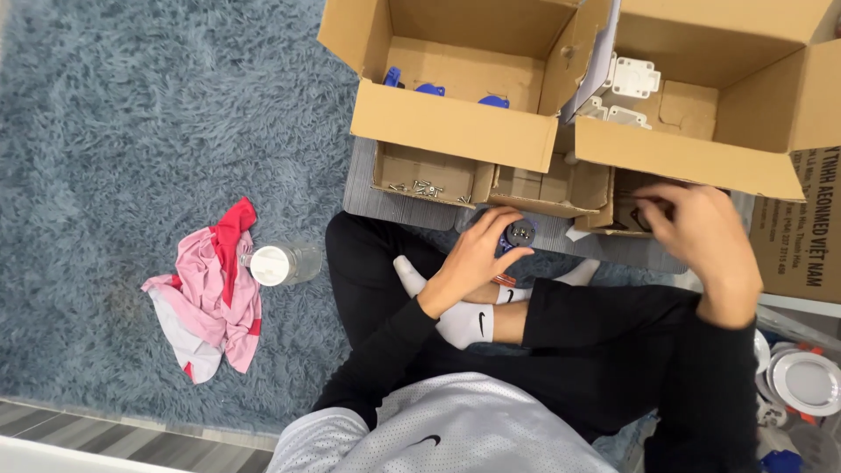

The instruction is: Assembling and inspecting small plastic components using a screwdriver while sitting on the floor.

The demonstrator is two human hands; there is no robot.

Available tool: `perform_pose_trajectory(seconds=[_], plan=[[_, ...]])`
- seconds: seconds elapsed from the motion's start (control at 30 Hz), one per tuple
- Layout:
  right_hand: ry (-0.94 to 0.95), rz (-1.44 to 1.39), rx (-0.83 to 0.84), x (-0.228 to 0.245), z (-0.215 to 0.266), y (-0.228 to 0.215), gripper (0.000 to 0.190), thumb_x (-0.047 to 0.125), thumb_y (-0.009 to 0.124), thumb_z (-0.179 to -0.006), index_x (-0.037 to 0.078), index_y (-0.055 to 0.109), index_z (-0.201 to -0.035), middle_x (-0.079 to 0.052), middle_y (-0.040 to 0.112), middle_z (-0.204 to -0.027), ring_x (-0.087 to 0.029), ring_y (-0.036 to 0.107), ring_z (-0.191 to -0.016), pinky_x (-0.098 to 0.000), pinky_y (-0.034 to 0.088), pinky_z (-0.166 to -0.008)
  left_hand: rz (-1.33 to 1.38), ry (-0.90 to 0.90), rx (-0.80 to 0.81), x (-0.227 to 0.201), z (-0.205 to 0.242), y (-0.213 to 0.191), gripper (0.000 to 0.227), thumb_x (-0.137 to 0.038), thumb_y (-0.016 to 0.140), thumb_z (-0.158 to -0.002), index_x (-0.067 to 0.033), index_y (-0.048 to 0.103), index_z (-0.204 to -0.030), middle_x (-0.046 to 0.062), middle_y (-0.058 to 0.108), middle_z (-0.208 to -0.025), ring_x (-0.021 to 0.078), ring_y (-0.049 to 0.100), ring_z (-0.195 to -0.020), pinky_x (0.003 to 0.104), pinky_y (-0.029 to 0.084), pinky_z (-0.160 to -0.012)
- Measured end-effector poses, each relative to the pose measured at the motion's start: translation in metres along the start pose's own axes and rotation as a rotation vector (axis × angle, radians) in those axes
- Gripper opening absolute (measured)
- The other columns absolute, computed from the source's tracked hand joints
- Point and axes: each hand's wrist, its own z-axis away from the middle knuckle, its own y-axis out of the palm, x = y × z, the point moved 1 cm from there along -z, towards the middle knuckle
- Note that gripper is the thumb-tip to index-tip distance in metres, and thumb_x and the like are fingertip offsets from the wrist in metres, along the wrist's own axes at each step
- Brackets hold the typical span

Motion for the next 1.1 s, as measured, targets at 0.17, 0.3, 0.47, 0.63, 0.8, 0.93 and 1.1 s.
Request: perform_pose_trajectory(seconds=[0.17, 0.3, 0.47, 0.63, 0.8, 0.93, 1.1], plan=[[-0.075, -0.042, -0.457, 0.024, 0.057, -0.003, 0.015, -0.007, 0.082, -0.117, 0.003, 0.088, -0.127, -0.013, 0.078, -0.128, -0.028, 0.074, -0.121, -0.0408, 0.057, -0.109, -0.072, -0.008, -0.078, 0.0, 0.003, 0.005, 0.058, -0.043, 0.08, -0.099, -0.0108, 0.064, -0.144, 0.012, 0.057, -0.141, 0.0311, 0.07, -0.126, 0.048, 0.063, -0.1], [-0.072, -0.236, -0.66, 0.045, 0.085, 0.012, 0.016, -0.025, 0.077, -0.12, -0.014, 0.084, -0.13, -0.029, 0.077, -0.127, -0.039, 0.073, -0.118, -0.0469, 0.057, -0.111, -0.063, 0.009, -0.126, -0.003, 0.002, 0.005, 0.056, -0.04, 0.083, -0.098, -0.0093, 0.065, -0.142, 0.011, 0.057, -0.136, 0.0259, 0.07, -0.11, 0.043, 0.065, -0.092], [0.149, -0.858, -0.73, 0.054, 0.098, 0.069, 0.014, -0.015, 0.067, -0.12, -0.012, 0.069, -0.135, -0.026, 0.062, -0.12, -0.032, 0.071, -0.098, -0.0385, 0.067, -0.09, 0.021, -0.005, -0.17, -0.008, 0.003, 0.006, 0.056, -0.041, 0.085, -0.094, -0.0048, 0.064, -0.131, 0.012, 0.06, -0.135, 0.0291, 0.069, -0.127, 0.039, 0.061, -0.106], [0.201, -0.966, -0.564, 0.083, 0.08, 0.091, 0.012, -0.016, 0.07, -0.114, -0.015, 0.071, -0.126, -0.025, 0.066, -0.112, -0.029, 0.072, -0.085, -0.0313, 0.062, -0.082, 0.006, -0.008, -0.199, -0.01, 0.01, -0.007, 0.061, -0.038, 0.088, -0.096, -0.0047, 0.061, -0.139, 0.017, 0.058, -0.139, 0.026, 0.071, -0.101, 0.038, 0.063, -0.105], [0.069, -1.153, -0.513, 0.07, 0.069, 0.146, 0.03, -0.019, 0.07, -0.106, -0.02, 0.065, -0.135, -0.029, 0.065, -0.11, -0.037, 0.078, -0.09, -0.0425, 0.066, -0.07, -0.001, 0.086, -0.343, -0.006, 0.019, -0.021, 0.042, -0.026, 0.089, -0.097, -0.0087, 0.072, -0.13, 0.015, 0.065, -0.135, 0.0364, 0.078, -0.109, 0.042, 0.066, -0.094], [0.118, -1.26, -0.46, 0.084, 0.06, 0.154, 0.037, -0.018, 0.073, -0.104, -0.018, 0.062, -0.139, -0.024, 0.067, -0.112, -0.03, 0.079, -0.093, -0.0378, 0.068, -0.071, -0.051, 0.194, -0.307, -0.011, 0.024, -0.024, 0.031, -0.017, 0.089, -0.096, -0.0143, 0.08, -0.126, 0.008, 0.071, -0.134, 0.0254, 0.078, -0.103, 0.036, 0.066, -0.091], [0.122, -1.316, -0.435, 0.099, 0.048, 0.152, 0.033, -0.017, 0.074, -0.103, -0.018, 0.064, -0.135, -0.024, 0.069, -0.113, -0.029, 0.08, -0.093, -0.0369, 0.068, -0.07, -0.025, 0.341, -0.268, -0.008, 0.019, -0.022, 0.026, -0.004, 0.08, -0.099, -0.0156, 0.083, -0.122, 0.01, 0.074, -0.129, 0.0259, 0.077, -0.098, 0.037, 0.066, -0.084]])
